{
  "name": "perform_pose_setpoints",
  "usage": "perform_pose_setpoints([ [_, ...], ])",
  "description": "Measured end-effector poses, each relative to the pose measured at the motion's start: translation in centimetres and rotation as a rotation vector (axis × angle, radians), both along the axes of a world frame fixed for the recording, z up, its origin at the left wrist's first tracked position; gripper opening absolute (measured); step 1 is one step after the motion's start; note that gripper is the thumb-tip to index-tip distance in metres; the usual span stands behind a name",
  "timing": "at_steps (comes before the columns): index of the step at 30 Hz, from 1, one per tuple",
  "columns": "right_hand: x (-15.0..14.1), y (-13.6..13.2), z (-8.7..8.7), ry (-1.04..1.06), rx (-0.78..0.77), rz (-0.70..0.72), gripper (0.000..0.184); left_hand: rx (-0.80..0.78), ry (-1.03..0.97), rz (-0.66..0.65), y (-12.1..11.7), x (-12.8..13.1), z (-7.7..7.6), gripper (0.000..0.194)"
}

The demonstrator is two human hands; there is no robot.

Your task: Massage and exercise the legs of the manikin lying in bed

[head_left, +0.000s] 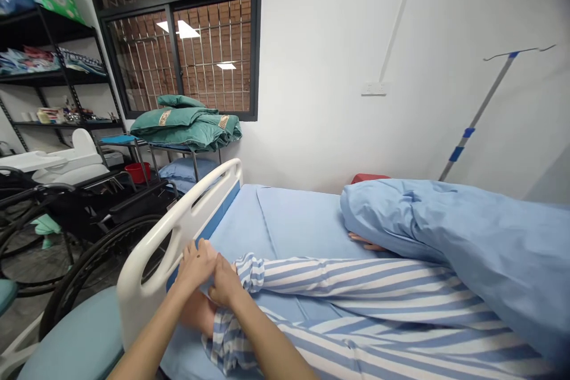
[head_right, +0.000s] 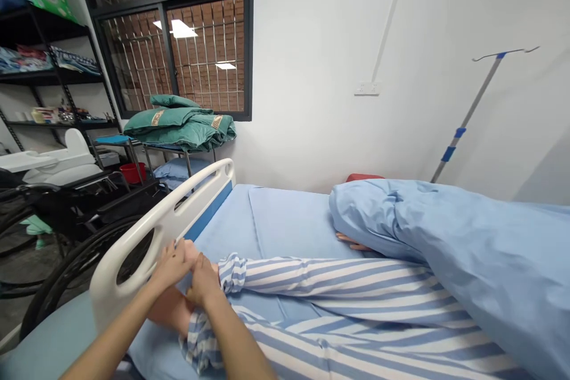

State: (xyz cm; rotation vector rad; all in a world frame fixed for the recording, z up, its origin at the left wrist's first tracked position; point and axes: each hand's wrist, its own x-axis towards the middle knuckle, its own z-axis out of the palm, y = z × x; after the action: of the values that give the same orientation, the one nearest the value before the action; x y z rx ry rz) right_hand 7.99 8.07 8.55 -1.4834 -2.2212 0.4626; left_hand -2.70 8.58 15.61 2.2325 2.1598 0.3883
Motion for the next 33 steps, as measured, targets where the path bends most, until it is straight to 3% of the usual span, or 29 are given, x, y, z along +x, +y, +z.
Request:
perform_pose_setpoints([
  [2,-0.1,1.3,-1.1,-0.021,-0.006,0.009,0.083,-0.137,0.019,-0.052,2.1,-0.4,-0.3,0.056],
  [5,0.3,2.8,-2.1,-0.075,-0.057,-0.036,0.085,-0.186,0.106,-0.066,4.2,-0.4,-0.3,0.043],
  [10,1.1,4.0,-2.7,-0.19,-0.095,-0.102,0.05,-0.202,0.303,-0.056,6.2,0.8,0.2,0.031],
  [17,1.1,4.4,-3.4,-0.206,-0.081,-0.106,0.05,-0.264,0.349,-0.042,9.1,2.3,-0.7,0.026],
  [22,0.9,4.3,-3.5,-0.211,-0.101,-0.134,0.053,-0.165,0.316,-0.049,8.1,2.2,-1.8,0.032],
  [29,0.8,3.4,-3.3,-0.199,-0.072,-0.161,0.059,0.185,0.356,-0.063,4.1,1.4,-3.1,0.035],
  [33,0.8,3.1,-3.1,-0.192,-0.063,-0.166,0.061,0.091,0.411,-0.077,3.2,1.1,-2.1,0.039],
])
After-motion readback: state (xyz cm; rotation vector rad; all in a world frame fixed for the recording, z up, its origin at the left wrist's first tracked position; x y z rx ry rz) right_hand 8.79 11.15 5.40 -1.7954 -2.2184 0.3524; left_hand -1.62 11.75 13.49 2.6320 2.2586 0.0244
